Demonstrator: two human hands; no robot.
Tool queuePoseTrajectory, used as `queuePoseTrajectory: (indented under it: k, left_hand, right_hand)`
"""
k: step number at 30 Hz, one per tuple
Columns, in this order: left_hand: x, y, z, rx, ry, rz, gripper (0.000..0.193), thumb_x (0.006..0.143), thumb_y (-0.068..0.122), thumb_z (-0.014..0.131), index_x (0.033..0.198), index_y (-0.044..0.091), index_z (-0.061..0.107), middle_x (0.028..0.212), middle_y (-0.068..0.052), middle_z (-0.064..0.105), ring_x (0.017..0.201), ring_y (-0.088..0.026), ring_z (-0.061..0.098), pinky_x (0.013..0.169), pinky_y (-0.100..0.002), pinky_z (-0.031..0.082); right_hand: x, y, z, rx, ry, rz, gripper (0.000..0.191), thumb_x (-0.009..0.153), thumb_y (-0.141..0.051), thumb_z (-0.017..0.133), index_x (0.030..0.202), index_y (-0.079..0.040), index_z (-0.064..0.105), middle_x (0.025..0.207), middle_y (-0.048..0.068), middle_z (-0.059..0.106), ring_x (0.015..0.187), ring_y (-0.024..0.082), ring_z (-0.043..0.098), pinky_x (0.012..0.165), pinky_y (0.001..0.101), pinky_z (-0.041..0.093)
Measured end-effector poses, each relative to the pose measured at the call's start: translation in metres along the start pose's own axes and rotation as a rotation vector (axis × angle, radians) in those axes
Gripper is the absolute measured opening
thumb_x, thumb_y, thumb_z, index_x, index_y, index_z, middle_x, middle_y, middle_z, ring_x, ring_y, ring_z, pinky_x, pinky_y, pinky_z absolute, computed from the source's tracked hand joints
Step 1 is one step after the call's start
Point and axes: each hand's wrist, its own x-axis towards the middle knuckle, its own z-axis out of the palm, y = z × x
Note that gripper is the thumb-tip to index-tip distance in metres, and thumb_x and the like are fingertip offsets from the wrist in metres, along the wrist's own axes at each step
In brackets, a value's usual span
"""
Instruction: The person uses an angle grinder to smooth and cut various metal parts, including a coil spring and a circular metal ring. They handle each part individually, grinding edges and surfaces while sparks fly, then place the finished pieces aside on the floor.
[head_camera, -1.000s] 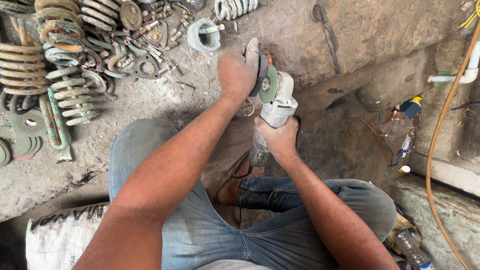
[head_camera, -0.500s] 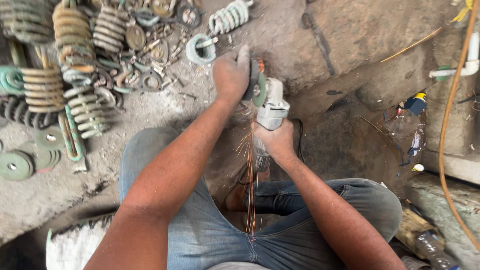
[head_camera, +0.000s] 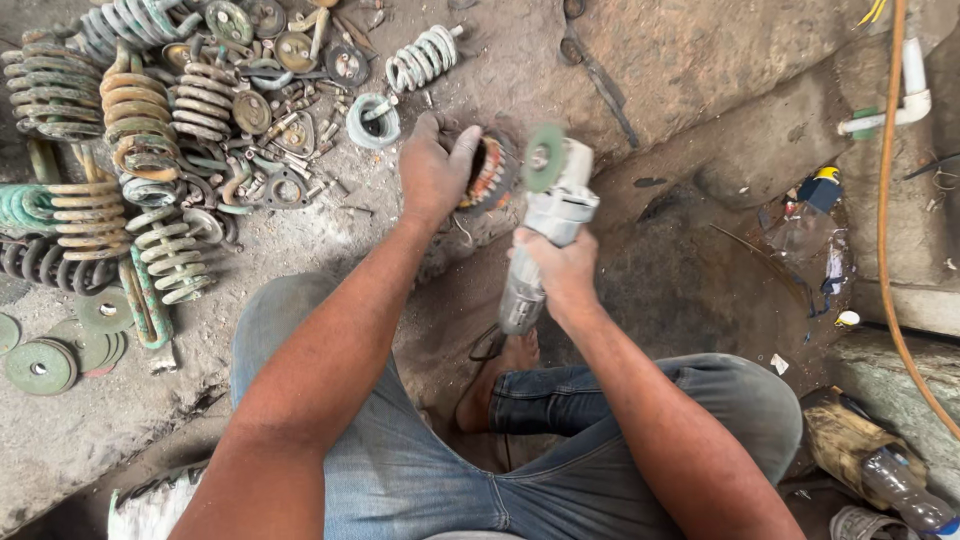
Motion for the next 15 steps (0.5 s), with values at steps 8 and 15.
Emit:
queuePoseTrajectory:
  k: [8,15]
  left_hand:
    - [-0.031,0.014,0.001,0.424,-0.38,0.416,0.043,0.08,0.037,0.078,0.1,0.002,0.063,0.114,-0.019,0.064,0.103,-0.041,0.058,0.084,-0.054,0.045]
    - [-0.052,0.009,0.021,0.761,-0.457,0.616,0.022,0.094,0.016,0.068,0.113,0.006,0.069,0.126,-0.013,0.06,0.124,-0.034,0.058,0.106,-0.048,0.046]
  right_hand:
    - [0.002,-0.019,-0.049,0.247,0.124,-0.131,0.03,0.084,0.001,0.064,0.113,0.002,0.064,0.088,0.011,0.068,0.072,0.023,0.07,0.068,0.0403,0.064]
    - [-0.016,-0.047,-0.096,0.428,0.252,-0.079,0.016,0.087,-0.004,0.066,0.101,0.001,0.061,0.084,0.014,0.068,0.069,0.028,0.071,0.068,0.0457,0.065]
